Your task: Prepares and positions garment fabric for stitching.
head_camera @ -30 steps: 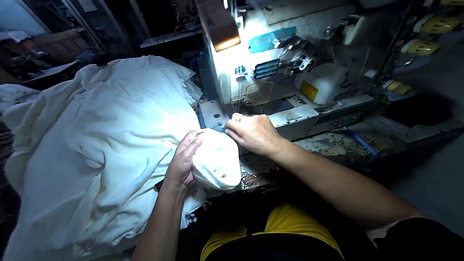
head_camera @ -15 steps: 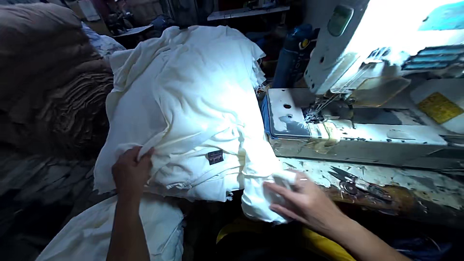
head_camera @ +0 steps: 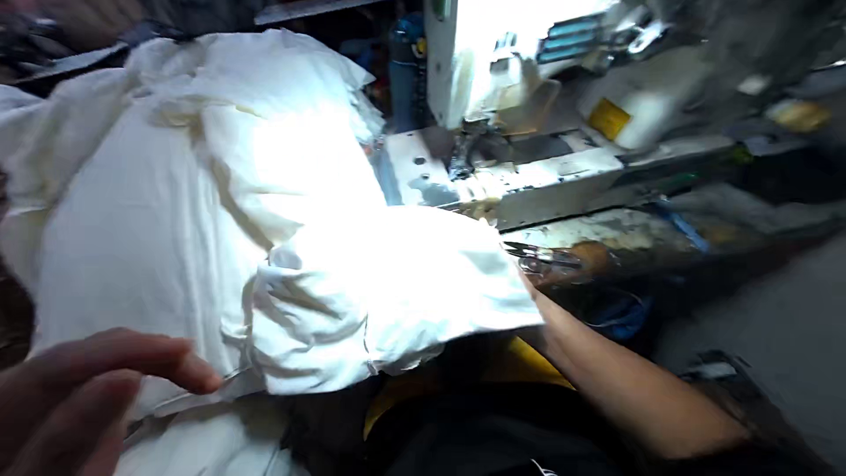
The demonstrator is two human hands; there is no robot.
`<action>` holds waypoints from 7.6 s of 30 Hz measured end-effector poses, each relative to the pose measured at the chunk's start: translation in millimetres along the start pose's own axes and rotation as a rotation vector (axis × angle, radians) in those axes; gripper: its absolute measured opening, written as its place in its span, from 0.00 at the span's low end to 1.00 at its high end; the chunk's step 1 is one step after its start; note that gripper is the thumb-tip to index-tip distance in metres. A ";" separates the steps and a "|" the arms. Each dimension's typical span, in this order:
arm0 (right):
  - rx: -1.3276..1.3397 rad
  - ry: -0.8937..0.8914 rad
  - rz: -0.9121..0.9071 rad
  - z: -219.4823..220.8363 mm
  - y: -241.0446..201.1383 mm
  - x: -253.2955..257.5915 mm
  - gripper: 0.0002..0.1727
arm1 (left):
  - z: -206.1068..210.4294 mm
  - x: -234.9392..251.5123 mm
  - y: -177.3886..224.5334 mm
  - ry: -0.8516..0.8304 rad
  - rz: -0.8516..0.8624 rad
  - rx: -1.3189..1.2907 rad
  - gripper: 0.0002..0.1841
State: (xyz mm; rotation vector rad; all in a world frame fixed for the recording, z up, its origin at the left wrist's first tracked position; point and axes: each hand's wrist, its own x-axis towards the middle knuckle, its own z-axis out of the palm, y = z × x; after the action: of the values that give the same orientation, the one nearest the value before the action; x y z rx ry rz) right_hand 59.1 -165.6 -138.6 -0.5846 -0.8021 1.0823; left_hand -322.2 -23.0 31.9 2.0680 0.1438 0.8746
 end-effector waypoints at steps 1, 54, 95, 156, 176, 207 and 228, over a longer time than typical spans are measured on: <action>0.028 0.081 0.101 15.8 -24.0 -11.3 0.37 | 12.5 7.4 0.9 -0.034 -0.011 -0.005 0.12; -0.239 0.216 0.066 26.7 -80.8 -11.9 0.21 | 186.1 246.9 -89.0 -0.169 -0.072 0.787 0.09; -1.064 0.243 -0.544 20.3 -97.2 16.0 0.07 | 189.9 199.9 -87.7 0.052 0.400 0.727 0.08; -1.246 0.133 -0.454 -3.1 -63.9 12.5 0.12 | 134.0 248.4 -51.2 -0.583 0.531 1.101 0.27; -1.190 0.173 -0.459 -4.8 -61.1 10.2 0.11 | 141.9 241.0 -27.5 -0.527 0.511 1.182 0.31; -1.127 0.240 -0.560 14.5 -63.9 -13.0 0.08 | 191.9 169.2 -71.3 -0.284 0.489 0.941 0.11; -1.274 0.034 -0.662 -8.7 -137.1 -27.8 0.09 | 242.8 143.1 -137.5 0.296 0.489 0.787 0.07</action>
State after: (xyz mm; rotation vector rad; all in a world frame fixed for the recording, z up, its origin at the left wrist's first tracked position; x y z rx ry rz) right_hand 133.1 -242.4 -47.7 -1.2514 -1.4933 -0.1671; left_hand -33.5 -44.4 -88.7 2.7415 0.1601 1.6182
